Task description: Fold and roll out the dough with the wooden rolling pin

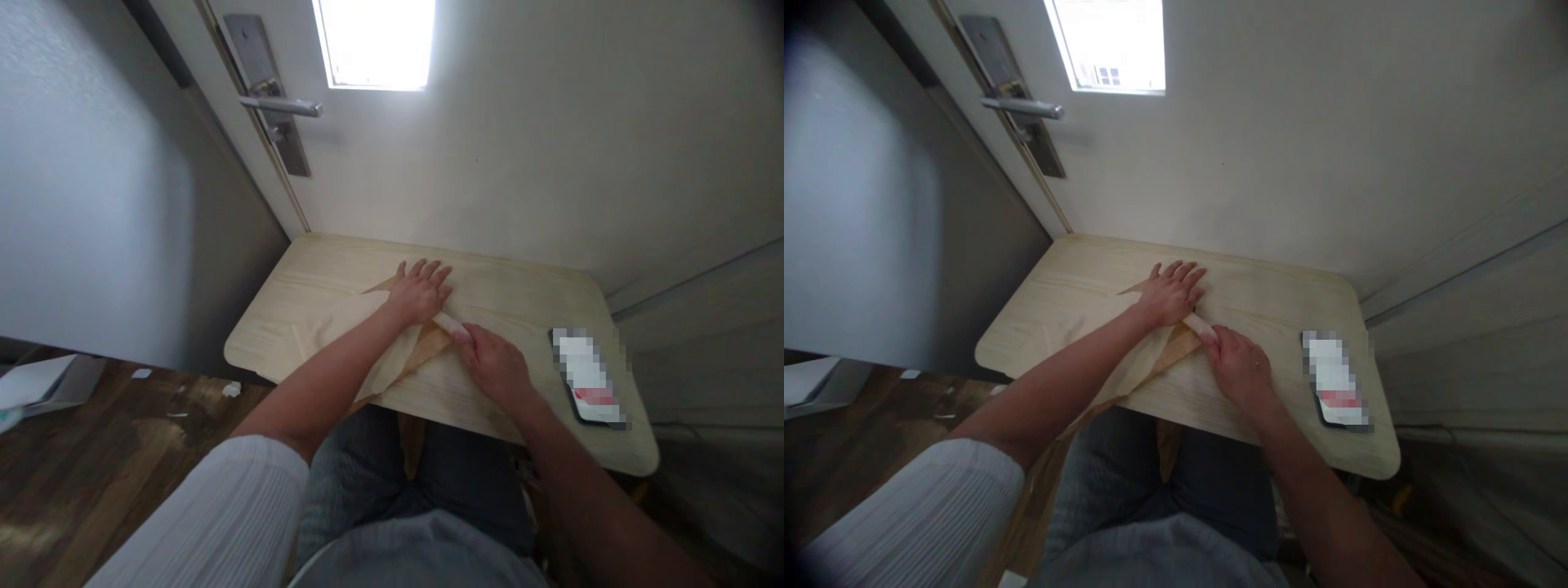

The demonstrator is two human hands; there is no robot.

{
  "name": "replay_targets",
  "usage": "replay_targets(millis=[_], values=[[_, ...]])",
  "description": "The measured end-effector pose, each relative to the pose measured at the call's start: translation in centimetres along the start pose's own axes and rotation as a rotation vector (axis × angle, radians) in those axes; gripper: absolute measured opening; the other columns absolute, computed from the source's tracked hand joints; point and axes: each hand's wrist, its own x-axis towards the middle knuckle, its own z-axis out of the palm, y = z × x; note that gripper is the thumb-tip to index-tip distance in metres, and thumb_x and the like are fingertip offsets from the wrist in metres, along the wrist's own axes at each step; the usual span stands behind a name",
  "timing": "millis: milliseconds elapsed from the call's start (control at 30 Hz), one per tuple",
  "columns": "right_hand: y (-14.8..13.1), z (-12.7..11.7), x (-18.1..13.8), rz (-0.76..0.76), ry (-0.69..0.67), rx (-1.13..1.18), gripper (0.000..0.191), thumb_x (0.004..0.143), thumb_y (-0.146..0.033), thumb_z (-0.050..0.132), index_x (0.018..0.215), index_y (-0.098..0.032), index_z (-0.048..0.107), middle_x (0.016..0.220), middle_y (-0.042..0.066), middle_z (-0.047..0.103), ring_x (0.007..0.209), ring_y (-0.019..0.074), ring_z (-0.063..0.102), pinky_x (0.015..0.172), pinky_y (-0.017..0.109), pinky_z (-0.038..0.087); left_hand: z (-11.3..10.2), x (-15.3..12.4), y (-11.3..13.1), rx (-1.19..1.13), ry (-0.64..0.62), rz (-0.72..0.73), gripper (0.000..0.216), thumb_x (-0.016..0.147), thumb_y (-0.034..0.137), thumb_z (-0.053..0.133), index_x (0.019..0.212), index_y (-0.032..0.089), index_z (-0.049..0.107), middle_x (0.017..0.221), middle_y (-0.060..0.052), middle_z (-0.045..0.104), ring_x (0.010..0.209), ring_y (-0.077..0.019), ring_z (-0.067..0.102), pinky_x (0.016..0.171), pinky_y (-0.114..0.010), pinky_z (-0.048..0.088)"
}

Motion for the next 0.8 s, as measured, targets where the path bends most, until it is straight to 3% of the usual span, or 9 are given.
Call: replay_targets(millis=[167,267,367,467,600,800], values=[[-2.5,1.1,-3.3,-0.12,0.135,0.012,0.043,0.1,-0.041,0.041,0.129,-0.014,0.058,0.113,0.016,0.067,0.1,0.0282,0.058,0.085,0.039,0.044,-0.7,-6.9,-1.1,0.0,0.039,-0.017,0.058,0.104,0.047,0.02,0.152,0.021,0.037,0.16,-0.007,0.037,0.151,-0.0246,0.024,0.122,-0.053,0.017],[-3.9,1.5,-5.1,-0.13,0.16,0.041,0.041,0.099,-0.037,0.044,0.131,-0.014,0.057,0.124,0.016,0.064,0.106,0.0289,0.056,0.089,0.04,0.043,-1.3,-11.1,-2.0,0.001,0.018,-0.035,0.06,0.104,0.049,0.02,0.156,0.02,0.028,0.162,-0.008,0.033,0.152,-0.0222,0.022,0.123,-0.051,0.015],[-4.2,1.4,-5.4,-0.095,0.164,0.024,0.039,0.099,-0.039,0.046,0.129,-0.017,0.059,0.126,0.014,0.064,0.108,0.0286,0.055,0.09,0.041,0.042,-1.4,-12.2,-2.3,0.006,0.013,-0.034,0.062,0.104,0.05,0.02,0.157,0.02,0.025,0.163,-0.008,0.03,0.152,-0.0222,0.02,0.123,-0.051,0.014],[-3.2,1.1,-4.5,-0.069,0.167,-0.01,0.041,0.1,-0.045,0.045,0.126,-0.019,0.061,0.124,0.013,0.065,0.108,0.0282,0.056,0.09,0.041,0.04,-0.9,-10.1,-1.7,0.014,0.043,-0.032,0.061,0.104,0.05,0.02,0.155,0.019,0.029,0.161,-0.009,0.033,0.152,-0.0231,0.021,0.123,-0.051,0.015],[-0.9,0.7,-2.6,-0.045,0.172,-0.045,0.041,0.101,-0.047,0.041,0.118,-0.02,0.067,0.118,0.011,0.069,0.105,0.0267,0.057,0.088,0.039,0.038,0.1,-5.1,-0.5,0.01,0.084,-0.04,0.059,0.103,0.05,0.021,0.151,0.021,0.04,0.16,-0.006,0.037,0.15,-0.0276,0.023,0.121,-0.054,0.018],[2.0,0.7,-0.3,-0.023,0.168,-0.057,0.043,0.103,-0.045,0.037,0.117,-0.021,0.07,0.117,0.009,0.07,0.107,0.0255,0.057,0.09,0.038,0.038,1.0,0.8,0.7,-0.025,0.014,-0.067,0.057,0.102,0.052,0.024,0.15,0.029,0.042,0.159,-0.003,0.039,0.148,-0.0316,0.027,0.119,-0.063,0.016]])
